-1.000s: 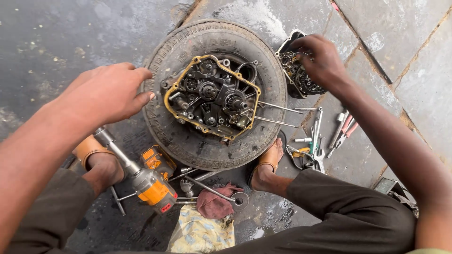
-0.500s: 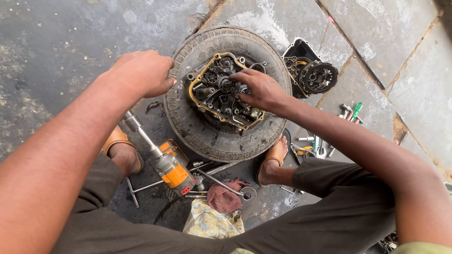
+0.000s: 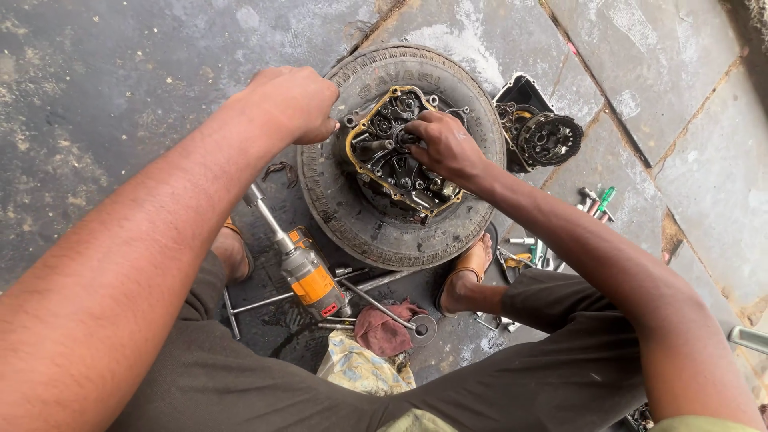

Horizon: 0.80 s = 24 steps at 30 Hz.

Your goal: The person sits on the ground working on a motorcycle engine crankcase set on a tire. They remove and reposition small parts by hand, use pliers to grip and pull a component, and wipe their hands with a red rag before resuming handling of small fittings.

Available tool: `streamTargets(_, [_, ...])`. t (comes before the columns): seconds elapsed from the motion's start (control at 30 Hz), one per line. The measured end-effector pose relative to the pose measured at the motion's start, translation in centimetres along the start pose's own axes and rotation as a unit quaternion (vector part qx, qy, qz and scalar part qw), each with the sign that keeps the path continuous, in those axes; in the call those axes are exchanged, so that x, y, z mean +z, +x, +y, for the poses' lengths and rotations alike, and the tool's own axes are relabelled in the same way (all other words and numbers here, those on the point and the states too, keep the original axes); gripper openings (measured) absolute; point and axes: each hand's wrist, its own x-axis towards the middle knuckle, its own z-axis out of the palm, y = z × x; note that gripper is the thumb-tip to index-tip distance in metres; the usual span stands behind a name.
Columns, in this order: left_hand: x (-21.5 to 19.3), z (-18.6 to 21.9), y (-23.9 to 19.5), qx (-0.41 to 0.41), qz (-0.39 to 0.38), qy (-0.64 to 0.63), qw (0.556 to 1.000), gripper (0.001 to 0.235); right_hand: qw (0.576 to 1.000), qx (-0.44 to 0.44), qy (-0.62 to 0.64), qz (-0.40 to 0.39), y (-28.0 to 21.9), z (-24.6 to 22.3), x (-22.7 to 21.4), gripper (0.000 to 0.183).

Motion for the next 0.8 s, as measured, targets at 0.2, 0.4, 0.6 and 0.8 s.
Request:
streamTargets(0.2, [-0.4, 0.3, -0.3, -0.009, -0.006, 0.006, 1.0, 0.035, 1.0, -0.004, 0.007, -0.019, -0.9, -0.6, -2.7, 0.021])
streamTargets(0.4, [0.0, 0.0, -0.1, 0.008, 0.008, 0.007, 1.0, 0.039, 1.0, 0.006, 0.02, 0.001, -1.7, -1.5, -6.0, 0.022])
streamTargets(0.6, [0.0, 0.2, -0.2, -0.008, -0.011, 0.005, 1.0, 0.042, 0.995, -0.017, 0.087, 0.045, -4.0, 0.4, -8.6, 0.022])
streamTargets(0.8, [0.2, 0.8, 0.5, -0.008, -0.038, 0.011, 0.999, 0.039, 0.882, 0.187, 0.432, 0.019, -5.2, 4.0, -6.6, 0.027])
